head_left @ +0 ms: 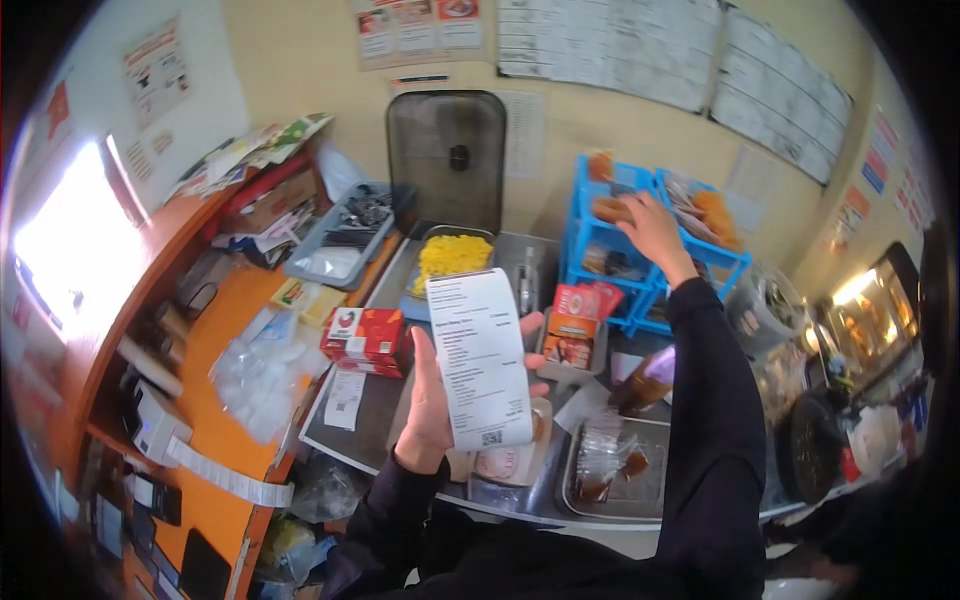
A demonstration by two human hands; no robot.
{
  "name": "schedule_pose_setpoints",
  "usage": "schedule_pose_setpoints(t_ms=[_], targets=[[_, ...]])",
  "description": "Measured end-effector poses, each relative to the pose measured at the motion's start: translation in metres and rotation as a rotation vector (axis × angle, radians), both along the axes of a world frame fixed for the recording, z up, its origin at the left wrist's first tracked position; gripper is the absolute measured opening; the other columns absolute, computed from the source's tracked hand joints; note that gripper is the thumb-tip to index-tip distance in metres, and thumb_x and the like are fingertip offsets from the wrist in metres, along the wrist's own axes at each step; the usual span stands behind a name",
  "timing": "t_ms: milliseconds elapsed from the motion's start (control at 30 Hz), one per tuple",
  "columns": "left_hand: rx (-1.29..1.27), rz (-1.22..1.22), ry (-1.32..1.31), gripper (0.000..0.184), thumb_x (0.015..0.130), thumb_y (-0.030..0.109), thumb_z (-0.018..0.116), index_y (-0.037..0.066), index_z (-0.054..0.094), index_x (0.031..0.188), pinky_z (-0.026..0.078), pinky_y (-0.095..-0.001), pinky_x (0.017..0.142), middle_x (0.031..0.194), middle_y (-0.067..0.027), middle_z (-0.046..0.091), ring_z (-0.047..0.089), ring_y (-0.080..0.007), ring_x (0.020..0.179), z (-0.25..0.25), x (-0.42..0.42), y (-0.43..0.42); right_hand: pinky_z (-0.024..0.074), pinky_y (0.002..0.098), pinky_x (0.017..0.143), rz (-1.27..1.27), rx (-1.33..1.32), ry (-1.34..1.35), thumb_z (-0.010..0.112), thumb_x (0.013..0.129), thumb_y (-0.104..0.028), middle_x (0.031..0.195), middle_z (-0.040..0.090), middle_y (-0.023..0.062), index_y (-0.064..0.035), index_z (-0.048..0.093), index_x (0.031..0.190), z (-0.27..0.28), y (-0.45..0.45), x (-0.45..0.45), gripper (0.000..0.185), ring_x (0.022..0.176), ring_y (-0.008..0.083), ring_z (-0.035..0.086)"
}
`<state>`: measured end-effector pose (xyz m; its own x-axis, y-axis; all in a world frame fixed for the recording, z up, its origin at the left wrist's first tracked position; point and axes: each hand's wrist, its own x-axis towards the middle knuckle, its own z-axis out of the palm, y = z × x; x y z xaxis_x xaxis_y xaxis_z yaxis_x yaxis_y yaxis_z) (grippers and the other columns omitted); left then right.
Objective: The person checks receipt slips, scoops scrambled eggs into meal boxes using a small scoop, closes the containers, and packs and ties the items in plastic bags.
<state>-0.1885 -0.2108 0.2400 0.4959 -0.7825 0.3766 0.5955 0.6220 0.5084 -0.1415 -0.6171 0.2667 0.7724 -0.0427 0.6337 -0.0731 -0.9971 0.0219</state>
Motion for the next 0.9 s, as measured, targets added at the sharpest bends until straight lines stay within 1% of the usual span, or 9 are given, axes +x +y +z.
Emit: schedule_pose_setpoints(t_ms=[100, 300, 400, 433, 500, 667, 733, 767, 900], targets=[[0.016, 0.008, -0.03, 0.099, 0.085, 0.083, 0.026, 0.016, 0.016, 0.156, 0.045, -0.0605, 0.099, 0.157, -0.0253, 0.021, 0.058, -0.0369, 0.117, 0.001, 0.013, 0.02, 0.0499, 0.0433, 0.075, 0.006, -0.083, -0.005, 0.071, 0.082, -0.019, 0.092, 0.065, 0.0095, -0.0069, 0.065, 0.092, -0.011, -0.013, 0.01, 0.017, 0.09, 0.0338, 0.063], [-0.017, -0.028, -0.06, 0.1, 0.086, 0.082, 0.02, 0.011, 0.017, 0.156, 0.048, -0.055, 0.098, 0.155, -0.0233, 0.027, 0.057, -0.0355, 0.117, -0.002, 0.038, 0.04, 0.0493, 0.0406, 0.071, -0.033, 0.307, -0.052, 0.067, 0.087, -0.019, 0.083, 0.065, 0.0108, -0.0075, 0.063, 0.087, -0.009, -0.014, 0.008, 0.012, 0.082, 0.0314, 0.064], [-0.034, -0.073, -0.058, 0.1, 0.087, 0.081, 0.017, 0.009, 0.017, 0.155, 0.05, -0.0523, 0.098, 0.155, -0.0216, 0.03, 0.057, -0.0347, 0.118, -0.004, 0.048, 0.043, 0.048, 0.0392, 0.071, -0.055, 0.407, -0.234, 0.064, 0.09, -0.018, 0.085, 0.065, 0.0118, -0.004, 0.058, 0.086, -0.018, -0.039, 0.019, 0.015, 0.08, 0.0311, 0.063], [-0.026, -0.079, -0.065, 0.099, 0.087, 0.081, 0.017, 0.009, 0.017, 0.155, 0.05, -0.0523, 0.098, 0.155, -0.0216, 0.03, 0.057, -0.0346, 0.118, -0.004, 0.052, 0.043, 0.0472, 0.0395, 0.071, 0.083, 0.4, -0.343, 0.063, 0.091, -0.018, 0.085, 0.064, 0.0125, -0.0032, 0.056, 0.086, -0.018, -0.046, 0.024, 0.017, 0.077, 0.0303, 0.062], [-0.012, -0.082, -0.063, 0.1, 0.086, 0.082, 0.018, 0.01, 0.017, 0.155, 0.05, -0.0527, 0.097, 0.154, -0.0217, 0.03, 0.057, -0.0345, 0.117, -0.006, 0.057, 0.044, 0.0473, 0.0388, 0.071, 0.014, 0.404, -0.332, 0.063, 0.091, -0.018, 0.086, 0.064, 0.0122, -0.0032, 0.055, 0.087, -0.013, -0.046, 0.022, 0.018, 0.077, 0.0285, 0.062], [-0.038, -0.074, 0.025, 0.102, 0.084, 0.084, 0.021, 0.01, 0.019, 0.155, 0.052, -0.0534, 0.094, 0.154, -0.0236, 0.03, 0.059, -0.0346, 0.115, -0.011, 0.067, 0.051, 0.0483, 0.0326, 0.062, -0.056, 0.436, -0.195, 0.061, 0.093, -0.016, 0.077, 0.064, 0.008, -0.0031, 0.056, 0.088, 0.047, 0.105, -0.03, 0.015, 0.065, 0.018, 0.061], [-0.066, -0.049, 0.077, 0.103, 0.084, 0.085, 0.023, 0.01, 0.02, 0.155, 0.052, -0.0536, 0.093, 0.153, -0.0246, 0.03, 0.06, -0.0347, 0.113, -0.011, 0.072, 0.06, 0.0473, 0.0287, 0.057, 0.17, 0.617, -0.219, 0.06, 0.092, -0.014, 0.071, 0.064, 0.0057, -0.0024, 0.056, 0.087, 0.035, 0.141, -0.041, 0.013, 0.063, 0.0118, 0.06], [-0.036, 0.029, 0.068, 0.104, 0.083, 0.085, 0.025, 0.01, 0.021, 0.154, 0.053, -0.0533, 0.092, 0.153, -0.0256, 0.03, 0.061, -0.0347, 0.111, -0.01, 0.074, 0.065, 0.0467, 0.0261, 0.055, 0.125, 0.781, -0.027, 0.061, 0.091, -0.012, 0.072, 0.064, 0.0049, -0.002, 0.057, 0.085, 0.038, 0.163, -0.053, 0.012, 0.065, 0.0087, 0.061], [-0.003, 0.207, 0.135, 0.102, 0.085, 0.084, 0.028, 0.009, 0.021, 0.154, 0.053, -0.0579, 0.086, 0.152, -0.0236, 0.032, 0.062, -0.034, 0.107, -0.013, 0.078, 0.088, 0.0516, 0.0297, 0.058, 0.212, 0.947, 0.161, 0.059, 0.09, -0.01, 0.078, 0.068, 0.0082, -0.0031, 0.059, 0.085, -0.039, 0.232, -0.057, 0.008, 0.063, 0.0151, 0.066]])
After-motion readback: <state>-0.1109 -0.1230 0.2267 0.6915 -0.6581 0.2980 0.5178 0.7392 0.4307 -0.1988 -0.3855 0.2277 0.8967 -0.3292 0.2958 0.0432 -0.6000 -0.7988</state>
